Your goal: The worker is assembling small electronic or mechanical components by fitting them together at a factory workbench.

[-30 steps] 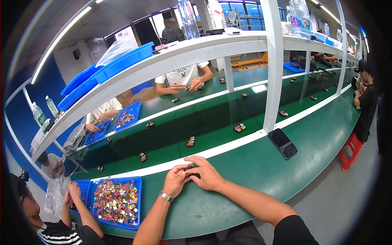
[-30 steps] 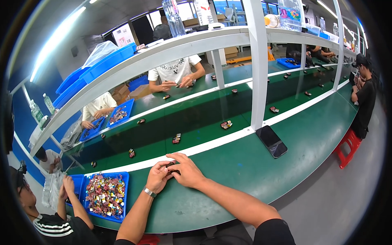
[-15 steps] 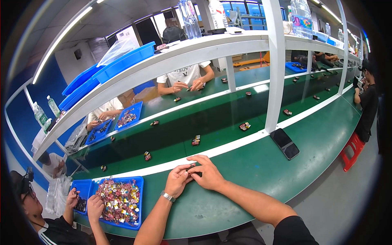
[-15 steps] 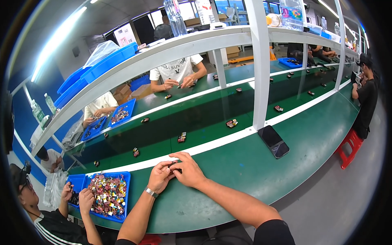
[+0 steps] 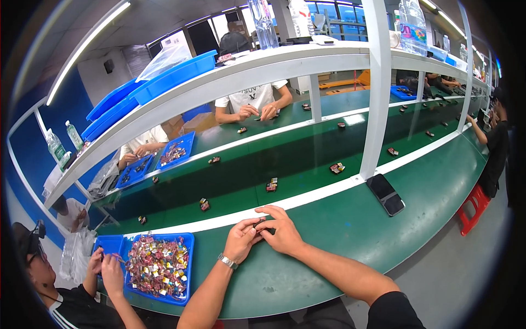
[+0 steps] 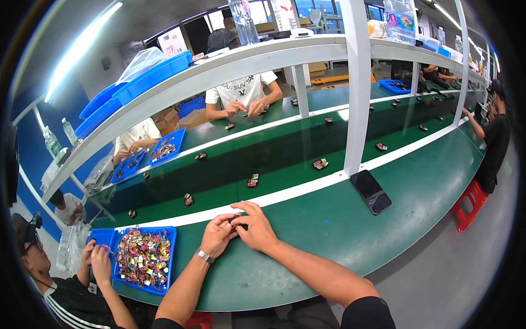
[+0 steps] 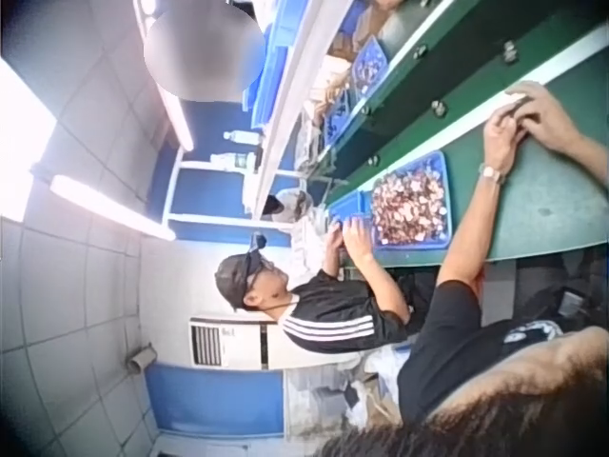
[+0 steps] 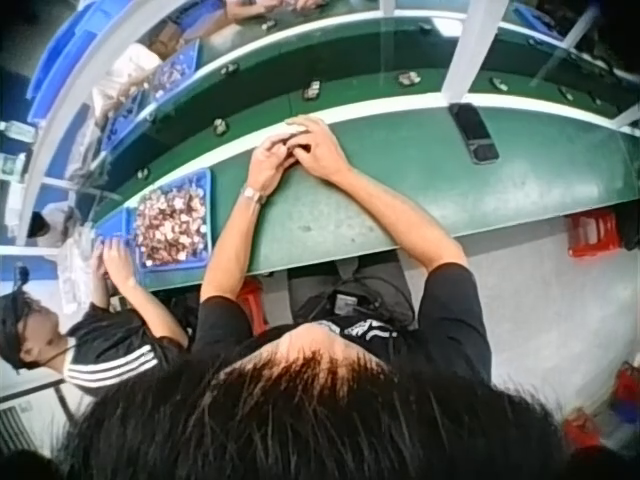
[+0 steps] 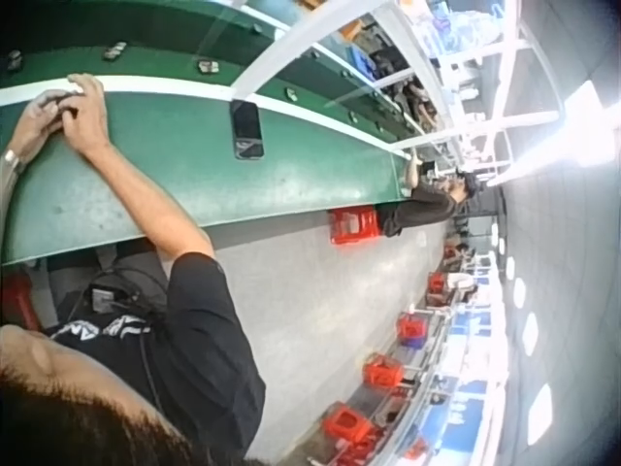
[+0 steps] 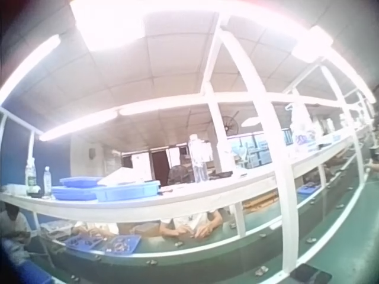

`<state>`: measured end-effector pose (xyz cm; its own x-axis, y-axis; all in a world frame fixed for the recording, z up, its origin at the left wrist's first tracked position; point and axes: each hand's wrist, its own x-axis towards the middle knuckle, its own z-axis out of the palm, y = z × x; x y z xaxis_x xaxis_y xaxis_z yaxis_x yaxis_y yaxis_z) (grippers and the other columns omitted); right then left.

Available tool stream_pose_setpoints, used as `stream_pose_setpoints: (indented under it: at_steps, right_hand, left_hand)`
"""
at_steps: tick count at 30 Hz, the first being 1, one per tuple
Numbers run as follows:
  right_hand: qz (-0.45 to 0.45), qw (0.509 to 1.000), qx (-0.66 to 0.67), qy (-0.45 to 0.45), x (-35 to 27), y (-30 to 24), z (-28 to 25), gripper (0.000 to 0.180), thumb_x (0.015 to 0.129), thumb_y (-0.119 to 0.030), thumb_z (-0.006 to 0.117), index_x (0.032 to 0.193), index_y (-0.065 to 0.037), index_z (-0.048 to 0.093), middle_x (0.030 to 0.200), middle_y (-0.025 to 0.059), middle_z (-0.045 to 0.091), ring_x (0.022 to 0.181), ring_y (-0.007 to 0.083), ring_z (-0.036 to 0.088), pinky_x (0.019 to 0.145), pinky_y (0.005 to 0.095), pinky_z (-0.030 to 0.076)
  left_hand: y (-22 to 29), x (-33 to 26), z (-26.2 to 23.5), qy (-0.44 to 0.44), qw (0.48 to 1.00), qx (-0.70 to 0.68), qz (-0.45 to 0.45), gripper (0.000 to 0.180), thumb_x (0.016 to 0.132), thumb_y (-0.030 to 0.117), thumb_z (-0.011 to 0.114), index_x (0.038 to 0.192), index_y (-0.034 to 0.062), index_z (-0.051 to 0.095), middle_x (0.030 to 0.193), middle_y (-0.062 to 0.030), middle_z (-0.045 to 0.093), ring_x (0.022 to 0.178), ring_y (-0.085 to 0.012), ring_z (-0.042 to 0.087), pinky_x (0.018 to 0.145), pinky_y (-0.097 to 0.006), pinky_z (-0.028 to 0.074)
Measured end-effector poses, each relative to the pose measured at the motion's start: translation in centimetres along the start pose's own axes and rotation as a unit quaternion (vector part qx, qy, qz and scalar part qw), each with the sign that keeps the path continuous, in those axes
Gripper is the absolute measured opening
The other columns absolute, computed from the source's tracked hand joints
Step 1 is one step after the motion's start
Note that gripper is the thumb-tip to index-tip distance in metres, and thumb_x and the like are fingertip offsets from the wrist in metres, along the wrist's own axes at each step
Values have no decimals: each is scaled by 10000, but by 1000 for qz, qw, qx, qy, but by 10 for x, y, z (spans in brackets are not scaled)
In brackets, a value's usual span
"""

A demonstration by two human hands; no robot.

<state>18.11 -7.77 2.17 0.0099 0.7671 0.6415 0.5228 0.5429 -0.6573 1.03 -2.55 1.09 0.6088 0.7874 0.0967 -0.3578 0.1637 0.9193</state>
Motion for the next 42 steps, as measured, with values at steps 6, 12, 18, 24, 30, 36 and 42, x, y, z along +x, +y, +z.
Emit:
stream_pose_setpoints:
  at_steps: [6, 12, 18, 24, 30, 36, 42]
  right_hand:
    - [27, 999, 7, -15, 1, 0, -4, 161, 756, -42, 700, 900, -104, 741, 1318, 52, 579, 1284, 295, 458, 1073, 408, 392]
    - [10, 999, -21, -36, 0, -5, -4, 194, 790, -47, 680, 976, -92, 708, 1245, 72, 590, 1240, 299, 479, 1029, 401, 422]
    - [-45, 998, -44, 22, 8, -15, -7, 158, 763, -2, 686, 903, -72, 685, 1061, 72, 601, 1004, 263, 581, 795, 342, 533]
    - [-111, 987, -117, -1, 7, -11, -8, 155, 722, -7, 678, 858, -56, 620, 974, 45, 577, 927, 234, 588, 698, 356, 537]
    - [-138, 977, -164, -9, 9, -18, -9, 171, 721, -29, 678, 879, -39, 612, 975, 45, 578, 916, 235, 575, 711, 351, 532]
    - [-155, 969, -189, -20, 9, -12, -8, 176, 716, -20, 670, 883, -54, 621, 966, 50, 592, 915, 243, 582, 717, 346, 531]
    - [-162, 961, -223, -23, 7, -8, -3, 155, 743, -73, 609, 894, -40, 603, 928, 56, 551, 880, 227, 562, 701, 331, 530]
  left_hand:
    - [-1, 0, 2, 20, 1000, 4, -5, 289, 959, 90, 585, 1229, 1, 533, 1305, -142, 573, 1134, -223, 605, 969, -405, 526]
    - [-2, 0, 3, 48, 999, -19, 4, 307, 956, 90, 588, 1243, 7, 521, 1227, -118, 606, 1088, -216, 619, 954, -398, 529]
    - [2, 0, 1, 44, 999, -21, -15, 314, 969, 103, 568, 1262, 9, 508, 1157, -96, 626, 1066, -202, 621, 953, -393, 527]
    - [2, 1, 1, 43, 998, -26, -24, 324, 972, 102, 561, 1275, 4, 499, 1135, -86, 632, 1051, -195, 621, 955, -394, 524]
    - [-2, 1, -4, 41, 999, -26, -24, 321, 974, 89, 552, 1278, 5, 496, 1124, -84, 635, 1048, -192, 623, 952, -394, 526]
    - [-1, 2, -1, 41, 999, -19, -25, 318, 974, 79, 545, 1278, -2, 494, 1141, -93, 634, 1069, -201, 622, 965, -401, 524]
    - [0, 2, -1, 43, 999, -5, -26, 314, 974, 78, 546, 1273, -6, 498, 1149, -100, 636, 1084, -211, 622, 973, -411, 523]
